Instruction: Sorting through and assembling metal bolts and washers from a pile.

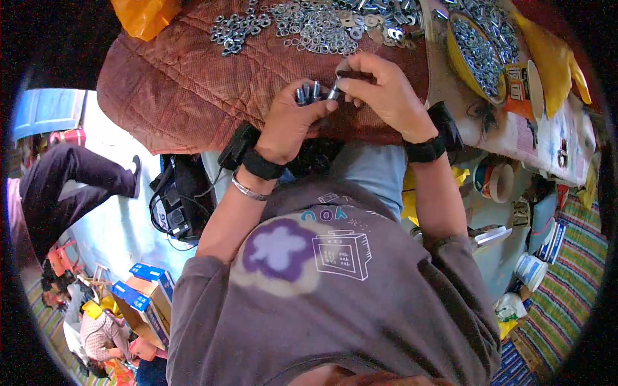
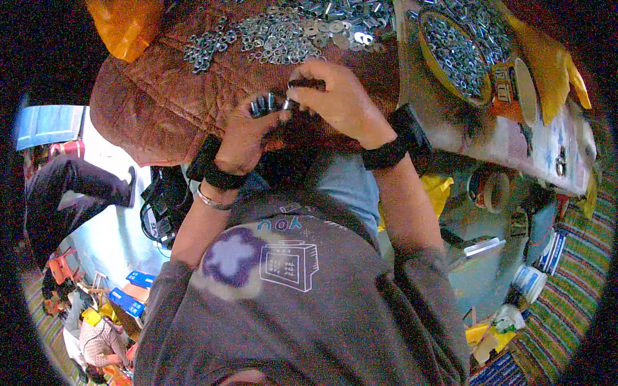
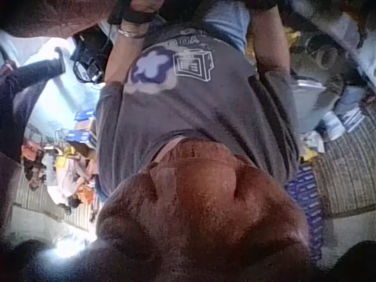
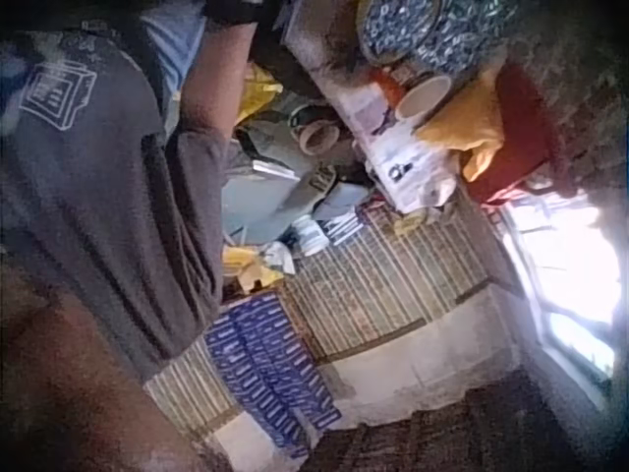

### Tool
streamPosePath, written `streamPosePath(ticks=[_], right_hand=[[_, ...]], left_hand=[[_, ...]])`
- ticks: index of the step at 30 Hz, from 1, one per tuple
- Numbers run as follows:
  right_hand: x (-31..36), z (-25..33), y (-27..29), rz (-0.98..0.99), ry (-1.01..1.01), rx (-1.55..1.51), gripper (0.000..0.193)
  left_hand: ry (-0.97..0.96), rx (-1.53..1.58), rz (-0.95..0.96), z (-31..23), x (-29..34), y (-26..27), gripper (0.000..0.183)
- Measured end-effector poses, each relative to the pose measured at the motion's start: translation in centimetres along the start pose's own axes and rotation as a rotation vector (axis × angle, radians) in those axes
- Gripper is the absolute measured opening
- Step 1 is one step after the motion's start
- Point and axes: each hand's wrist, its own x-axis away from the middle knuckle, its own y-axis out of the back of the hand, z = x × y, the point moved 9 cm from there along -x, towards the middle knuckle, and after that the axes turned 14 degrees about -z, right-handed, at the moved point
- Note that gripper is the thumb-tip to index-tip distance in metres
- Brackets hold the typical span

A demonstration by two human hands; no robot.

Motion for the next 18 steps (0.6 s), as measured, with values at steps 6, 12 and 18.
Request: streamPosePath(ticks=[6,12,18], right_hand=[[1.9,0.5,-0.7,0.028,0.101,0.271,0.018],[-0.4,1.5,3.3,-0.482,0.5,0.818,0.022],[-2.6,0.2,2.7,-0.429,0.401,0.967,0.021]], left_hand=[[-0.208,-0.242,0.024,-0.3,-0.1,0.4,0.019],[-0.109,-0.137,-0.018,0.5,-0.4,1.5,0.02],[-0.063,-0.073,-0.006,0.7,-0.4,1.9,0.02]])
